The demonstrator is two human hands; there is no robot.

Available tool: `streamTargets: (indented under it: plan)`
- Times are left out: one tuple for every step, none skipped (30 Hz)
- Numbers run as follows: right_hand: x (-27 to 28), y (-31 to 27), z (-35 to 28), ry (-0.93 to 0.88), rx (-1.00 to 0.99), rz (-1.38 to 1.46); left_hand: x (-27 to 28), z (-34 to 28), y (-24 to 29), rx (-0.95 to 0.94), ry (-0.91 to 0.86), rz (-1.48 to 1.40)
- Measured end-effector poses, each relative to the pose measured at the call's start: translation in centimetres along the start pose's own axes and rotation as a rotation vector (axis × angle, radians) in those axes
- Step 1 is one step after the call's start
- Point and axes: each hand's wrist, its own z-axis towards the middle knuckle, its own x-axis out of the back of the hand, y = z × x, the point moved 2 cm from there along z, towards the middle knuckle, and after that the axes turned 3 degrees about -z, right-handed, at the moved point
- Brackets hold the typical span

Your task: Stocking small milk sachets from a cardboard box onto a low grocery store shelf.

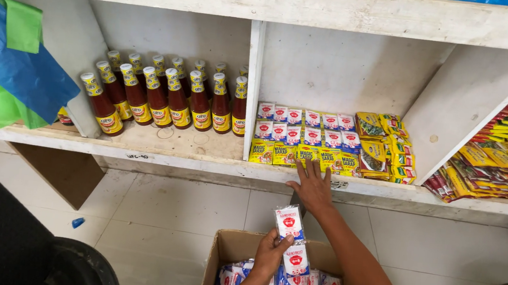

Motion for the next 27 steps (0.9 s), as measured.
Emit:
streamTargets:
  plan:
    - [-0.1,-0.2,-0.3,-0.001,0.004,0.002,-0.1,-0.1,0.2,-0.001,0.004,-0.001]
    - [-0.3,-0.4,-0.7,-0.003,-0.012,-0.046,-0.1,-0.2,0.4,0.014,0.012,0.012]
    - [-0.4,-0.4,-1.1,-0.006,-0.031,-0.096,-0.3,-0.3,0.6,0.031,0.017,0.025]
    - [-0.7,-0.5,-1.3,-0.007,-0.030,-0.096,-0.2,-0.1,0.5,0.032,0.018,0.024]
    - [-1.0,-0.6,-1.7,0.012,-0.041,-0.101,-0.1,-0.1,0.3,0.022,0.007,0.012]
    - [-1.3,-0.6,-2.0,0.032,-0.053,-0.105,0.0,0.0,0.1,0.011,-0.003,0.000]
    - [-1.4,-0.7,-2.1,0.030,-0.053,-0.105,-0.1,-0.1,0.2,0.013,-0.002,0.000]
    - [-1.5,-0.7,-2.3,0.020,-0.046,-0.105,-0.1,-0.1,0.3,0.014,-0.010,-0.009]
    - [-1.5,-0.8,-2.3,0.013,-0.038,-0.106,-0.2,-0.2,0.4,0.013,-0.018,-0.017]
    - [-1.6,-0.8,-2.3,0.013,-0.039,-0.106,-0.2,-0.3,0.5,0.014,-0.018,-0.017]
    - [-1.6,-0.7,-2.2,0.025,-0.041,-0.093,-0.3,-0.4,0.7,0.017,-0.011,-0.003]
    - [-1.6,-0.7,-2.1,0.036,-0.044,-0.081,-0.3,-0.5,1.0,0.020,-0.004,0.012]
    - [-1.2,-0.8,-2.3,0.038,-0.045,-0.082,-0.3,-0.4,0.9,0.018,-0.006,0.012]
    - [-0.9,-0.8,-2.4,0.053,-0.037,-0.056,-0.3,-0.3,0.9,0.022,0.004,0.021]
    - [-0.6,-0.9,-2.7,0.065,-0.031,-0.029,-0.2,-0.3,0.8,0.029,0.014,0.029]
    - [0.4,-1.1,-3.3,0.064,-0.032,-0.030,-0.1,-0.1,0.5,0.030,0.013,0.029]
    - [1.2,-1.4,-3.9,0.026,-0.021,0.003,0.1,0.1,0.2,0.016,0.000,0.029]
    - [2.1,-1.6,-4.5,-0.012,-0.010,0.036,0.3,0.3,-0.1,0.001,-0.014,0.029]
    - [2.4,-1.5,-5.5,-0.012,-0.010,0.036,0.4,0.4,-0.2,0.001,-0.015,0.029]
    - [2.9,-1.6,-6.6,0.027,0.028,0.107,0.4,0.4,-0.4,-0.028,-0.022,0.013]
    - [3.4,-1.5,-7.7,0.067,0.064,0.178,0.4,0.5,-0.5,-0.057,-0.030,-0.004]
    - [4.0,-1.5,-8.8,0.067,0.063,0.176,0.8,1.0,-1.3,-0.057,-0.032,-0.004]
    - [4.5,-1.4,-10.0,0.058,0.016,0.427,1.1,1.5,-2.1,-0.133,-0.067,-0.009]
    - [5.0,-1.3,-11.2,0.047,-0.030,0.678,1.3,1.9,-2.8,-0.210,-0.102,-0.013]
    - [6.0,-1.6,-12.4,0.049,-0.033,0.675,0.9,1.5,-1.5,-0.209,-0.107,-0.014]
    - [6.9,-1.8,-13.6,0.021,-0.110,0.868,0.5,1.0,-0.3,-0.148,-0.097,-0.066]
    - [7.8,-2.0,-14.9,-0.002,-0.193,1.060,0.1,0.5,0.8,-0.085,-0.090,-0.115]
